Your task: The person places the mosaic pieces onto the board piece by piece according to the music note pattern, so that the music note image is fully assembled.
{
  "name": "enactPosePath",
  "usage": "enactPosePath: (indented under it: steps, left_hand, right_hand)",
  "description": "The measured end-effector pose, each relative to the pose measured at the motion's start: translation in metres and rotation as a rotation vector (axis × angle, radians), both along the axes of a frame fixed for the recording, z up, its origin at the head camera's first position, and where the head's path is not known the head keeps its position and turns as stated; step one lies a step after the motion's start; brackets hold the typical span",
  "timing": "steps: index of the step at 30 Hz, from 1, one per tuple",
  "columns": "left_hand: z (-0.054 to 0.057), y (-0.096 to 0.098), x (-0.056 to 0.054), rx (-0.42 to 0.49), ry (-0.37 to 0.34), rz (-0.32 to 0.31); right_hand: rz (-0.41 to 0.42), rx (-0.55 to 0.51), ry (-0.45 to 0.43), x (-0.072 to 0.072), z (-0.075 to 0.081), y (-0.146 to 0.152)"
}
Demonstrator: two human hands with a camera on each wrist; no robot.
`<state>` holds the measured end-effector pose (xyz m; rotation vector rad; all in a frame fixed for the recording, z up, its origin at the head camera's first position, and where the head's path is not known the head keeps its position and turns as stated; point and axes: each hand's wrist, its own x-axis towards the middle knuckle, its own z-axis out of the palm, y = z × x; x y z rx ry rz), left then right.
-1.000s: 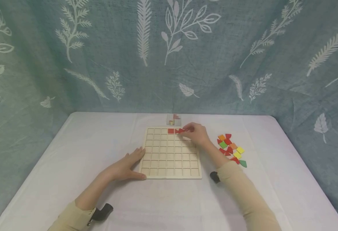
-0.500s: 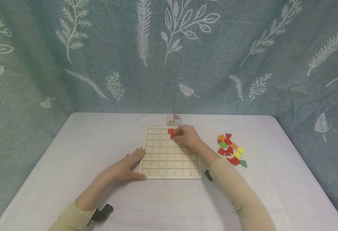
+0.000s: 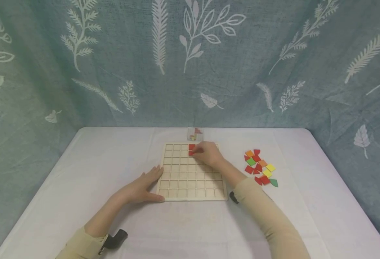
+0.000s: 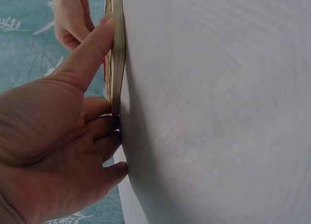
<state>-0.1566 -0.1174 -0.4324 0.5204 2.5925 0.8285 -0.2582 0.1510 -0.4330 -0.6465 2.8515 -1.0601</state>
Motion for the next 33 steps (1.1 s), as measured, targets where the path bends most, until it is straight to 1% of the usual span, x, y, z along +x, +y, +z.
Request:
enactPosePath:
  steps: [2, 4, 7, 10, 13, 16, 20, 23, 27, 33]
  left_hand:
    - [0.0, 0.0, 0.0, 0.002, -0.002, -0.002]
    - [0.0, 0.0, 0.0, 0.006, -0.005, -0.005]
    - [0.0, -0.001, -0.001, 0.008, -0.009, -0.01]
    - [0.0, -0.002, -0.001, 0.004, -0.006, -0.012]
    - [0.0, -0.003, -0.001, 0.006, -0.005, -0.011]
    - [0.0, -0.004, -0.001, 0.011, -0.007, -0.01]
    - [0.0, -0.004, -0.002, 0.01, -0.008, -0.014]
    - [0.001, -0.003, -0.002, 0.009, -0.007, -0.019]
    - [0.002, -0.002, -0.002, 0.006, -0.008, -0.021]
    - [0.001, -0.001, -0.002, 0.006, -0.007, -0.028]
  right_hand:
    - [-0.015, 0.004, -0.001, 0.001, 0.001, 0.002]
    - [-0.045, -0.015, -0.022, 0.003, 0.004, 0.005]
    - [-0.12, -0.064, -0.071, 0.008, 0.009, 0.015]
    - [-0.212, -0.116, -0.13, 0.013, 0.014, 0.031]
    - [-0.279, -0.13, -0.159, 0.017, 0.016, 0.053]
    - [-0.327, -0.103, -0.152, 0.021, 0.015, 0.08]
    - [-0.397, -0.041, -0.143, 0.029, 0.012, 0.114]
    - [-0.453, -0.027, -0.184, 0.037, 0.012, 0.137]
    - [-0.504, -0.011, -0.246, 0.048, 0.013, 0.161]
    - [-0.555, 0.033, -0.315, 0.055, 0.013, 0.178]
